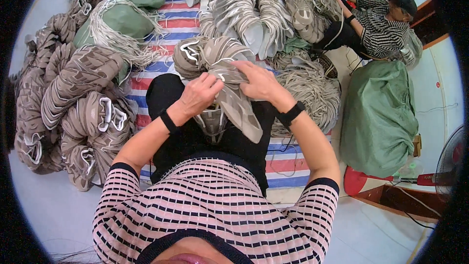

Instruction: Lacing and preparing shoe components in a shoe manufacturing facility.

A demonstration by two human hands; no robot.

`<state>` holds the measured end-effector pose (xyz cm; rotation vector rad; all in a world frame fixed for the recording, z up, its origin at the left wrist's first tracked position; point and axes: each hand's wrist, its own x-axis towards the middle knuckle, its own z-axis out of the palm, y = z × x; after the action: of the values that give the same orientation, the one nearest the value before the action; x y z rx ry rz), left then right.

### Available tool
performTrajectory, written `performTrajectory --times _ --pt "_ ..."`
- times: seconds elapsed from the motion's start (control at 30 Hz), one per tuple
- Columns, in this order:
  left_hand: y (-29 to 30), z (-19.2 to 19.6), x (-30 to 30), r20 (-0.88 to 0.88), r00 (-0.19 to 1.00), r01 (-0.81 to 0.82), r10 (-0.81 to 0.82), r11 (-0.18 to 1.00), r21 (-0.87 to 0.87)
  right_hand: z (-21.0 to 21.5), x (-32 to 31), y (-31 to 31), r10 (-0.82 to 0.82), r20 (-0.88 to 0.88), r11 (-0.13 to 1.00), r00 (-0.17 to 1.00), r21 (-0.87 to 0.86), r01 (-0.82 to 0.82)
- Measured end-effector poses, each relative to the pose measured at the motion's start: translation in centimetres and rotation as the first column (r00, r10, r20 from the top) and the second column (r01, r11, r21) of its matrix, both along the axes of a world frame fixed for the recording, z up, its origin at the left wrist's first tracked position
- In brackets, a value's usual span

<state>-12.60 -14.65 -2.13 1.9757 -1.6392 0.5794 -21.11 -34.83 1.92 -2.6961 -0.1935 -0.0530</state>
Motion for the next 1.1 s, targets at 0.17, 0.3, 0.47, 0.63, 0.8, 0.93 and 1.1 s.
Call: performTrajectory --times 0.17,0.3,0.47,0.63,0.8,0.93,1.1 --pt "1.6 -0.5 -0.1 0.03 1.0 -0.001 -0.001 0.998 0.062 -0.6 1.3 1.5 -0.026 0.128 0.974 0.991 -0.221 0.054" --pt "0.2 -1.0 -2.2 0.106 0.992 -0.075 0.067 0.994 0.073 0.1 2.7 3.2 -0.001 0.152 0.95 0.988 -0.308 0.048" --pt "-1.2 -0.7 -2.8 0.229 0.97 -0.144 0.078 0.948 0.285 0.2 3.3 2.3 0.056 0.212 0.8 0.976 -0.594 0.083" --pt "4.3 6.3 3.7 0.194 0.973 0.103 -0.126 0.987 0.124 3.4 0.5 -4.4 -0.246 0.307 0.792 0.919 -0.483 0.373" --pt "9.2 -1.2 3.0 -0.011 0.998 0.059 -0.058 0.963 0.263 0.4 -1.9 -7.8 -0.55 0.122 0.804 0.826 -0.192 0.563" --pt "8.4 -2.8 1.2 -0.045 0.998 -0.023 0.045 0.913 0.407 -1.3 -1.3 -7.8 -0.462 -0.026 0.866 0.886 -0.226 0.445" --pt "8.6 1.9 4.2 -0.295 0.95 0.107 0.106 0.774 0.624 0.1 0.8 -3.5 -0.288 0.028 0.859 0.957 -0.435 0.271"
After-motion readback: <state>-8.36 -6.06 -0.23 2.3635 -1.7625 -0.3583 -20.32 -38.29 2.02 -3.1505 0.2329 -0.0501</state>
